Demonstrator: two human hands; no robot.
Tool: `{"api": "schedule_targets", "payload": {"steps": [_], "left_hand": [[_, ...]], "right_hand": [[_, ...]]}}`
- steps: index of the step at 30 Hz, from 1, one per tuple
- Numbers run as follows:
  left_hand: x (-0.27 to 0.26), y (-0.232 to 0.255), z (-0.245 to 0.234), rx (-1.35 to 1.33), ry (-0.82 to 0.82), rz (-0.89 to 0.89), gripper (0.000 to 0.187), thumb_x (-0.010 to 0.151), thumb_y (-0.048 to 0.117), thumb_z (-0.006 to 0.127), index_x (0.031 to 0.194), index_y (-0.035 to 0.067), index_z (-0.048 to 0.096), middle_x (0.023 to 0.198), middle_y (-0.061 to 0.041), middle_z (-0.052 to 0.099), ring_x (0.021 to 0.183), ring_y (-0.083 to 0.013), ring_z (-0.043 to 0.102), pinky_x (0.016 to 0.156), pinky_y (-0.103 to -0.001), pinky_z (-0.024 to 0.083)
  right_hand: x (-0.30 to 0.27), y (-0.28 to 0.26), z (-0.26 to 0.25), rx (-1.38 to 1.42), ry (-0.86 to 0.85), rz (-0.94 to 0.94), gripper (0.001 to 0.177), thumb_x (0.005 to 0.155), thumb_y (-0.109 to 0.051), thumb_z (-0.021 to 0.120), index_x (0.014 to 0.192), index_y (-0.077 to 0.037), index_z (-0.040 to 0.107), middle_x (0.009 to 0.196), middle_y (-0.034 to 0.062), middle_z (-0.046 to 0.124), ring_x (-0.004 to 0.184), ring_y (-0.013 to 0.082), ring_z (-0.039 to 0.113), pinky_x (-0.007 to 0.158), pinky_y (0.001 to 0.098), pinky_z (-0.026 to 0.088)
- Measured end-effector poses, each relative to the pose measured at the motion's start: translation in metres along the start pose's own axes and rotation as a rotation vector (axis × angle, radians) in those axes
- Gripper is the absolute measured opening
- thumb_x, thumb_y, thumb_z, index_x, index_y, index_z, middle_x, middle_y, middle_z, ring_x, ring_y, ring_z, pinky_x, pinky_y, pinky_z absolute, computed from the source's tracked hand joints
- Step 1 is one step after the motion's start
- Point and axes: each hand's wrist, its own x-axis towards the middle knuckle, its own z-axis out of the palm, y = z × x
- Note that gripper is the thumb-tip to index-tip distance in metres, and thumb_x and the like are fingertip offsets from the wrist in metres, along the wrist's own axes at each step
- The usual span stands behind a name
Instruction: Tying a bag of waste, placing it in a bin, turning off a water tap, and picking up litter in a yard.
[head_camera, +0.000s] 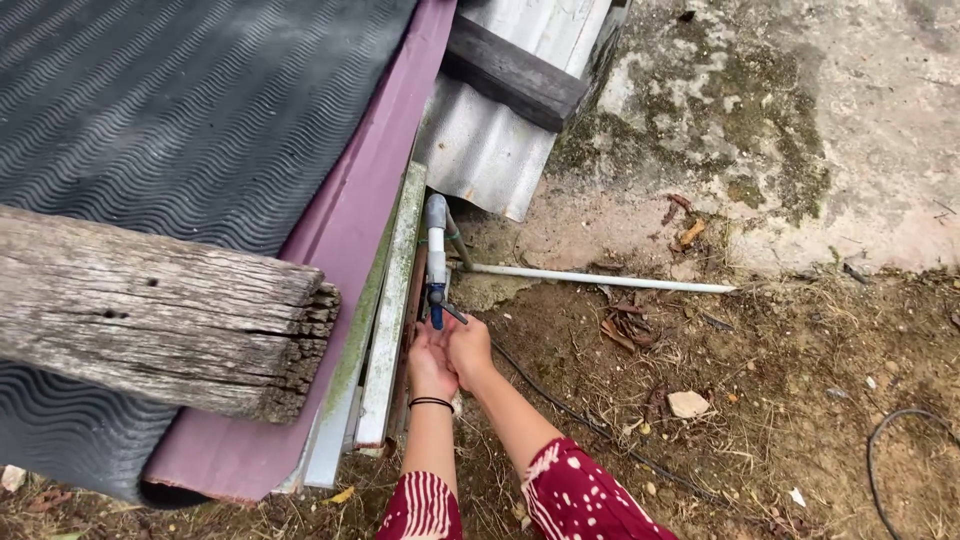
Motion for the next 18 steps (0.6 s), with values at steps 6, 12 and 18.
{"api": "schedule_targets", "payload": {"steps": [6, 12, 18], "left_hand": [[0.057, -0.036, -0.038, -0.033, 0.103, 0.149, 0.010, 0.103, 0.006, 0.050, 0.097, 0.006, 0.058, 0.085, -0.006, 0.064, 0.073, -0.0172, 0.060, 0.062, -0.030, 0.052], [0.021, -0.016, 0.008, 0.319, 0.228, 0.215, 0.012, 0.099, 0.002, 0.050, 0.089, 0.002, 0.055, 0.077, -0.005, 0.062, 0.059, -0.0151, 0.059, 0.052, -0.030, 0.050], [-0.067, 0.031, 0.073, 0.738, 0.516, 0.121, 0.052, 0.107, 0.039, 0.048, 0.071, 0.003, 0.058, 0.056, -0.008, 0.046, 0.046, -0.0208, 0.041, 0.043, -0.037, 0.030]], "right_hand": [[-0.073, -0.066, 0.005, -0.394, 0.225, -0.247, 0.043, 0.108, -0.029, 0.051, 0.092, 0.004, 0.073, 0.073, 0.0049, 0.069, 0.061, 0.0096, 0.058, 0.056, 0.0269, 0.048], [-0.098, -0.102, 0.000, -0.563, 0.054, -0.732, 0.040, 0.087, -0.006, 0.059, 0.126, 0.000, 0.064, 0.112, 0.0130, 0.070, 0.088, 0.0179, 0.070, 0.074, 0.0311, 0.060], [-0.089, -0.143, 0.009, -1.593, -0.104, -0.910, 0.057, 0.066, 0.001, 0.071, 0.122, 0.006, 0.064, 0.112, 0.0194, 0.065, 0.112, 0.0378, 0.059, 0.094, 0.0433, 0.053]]}}
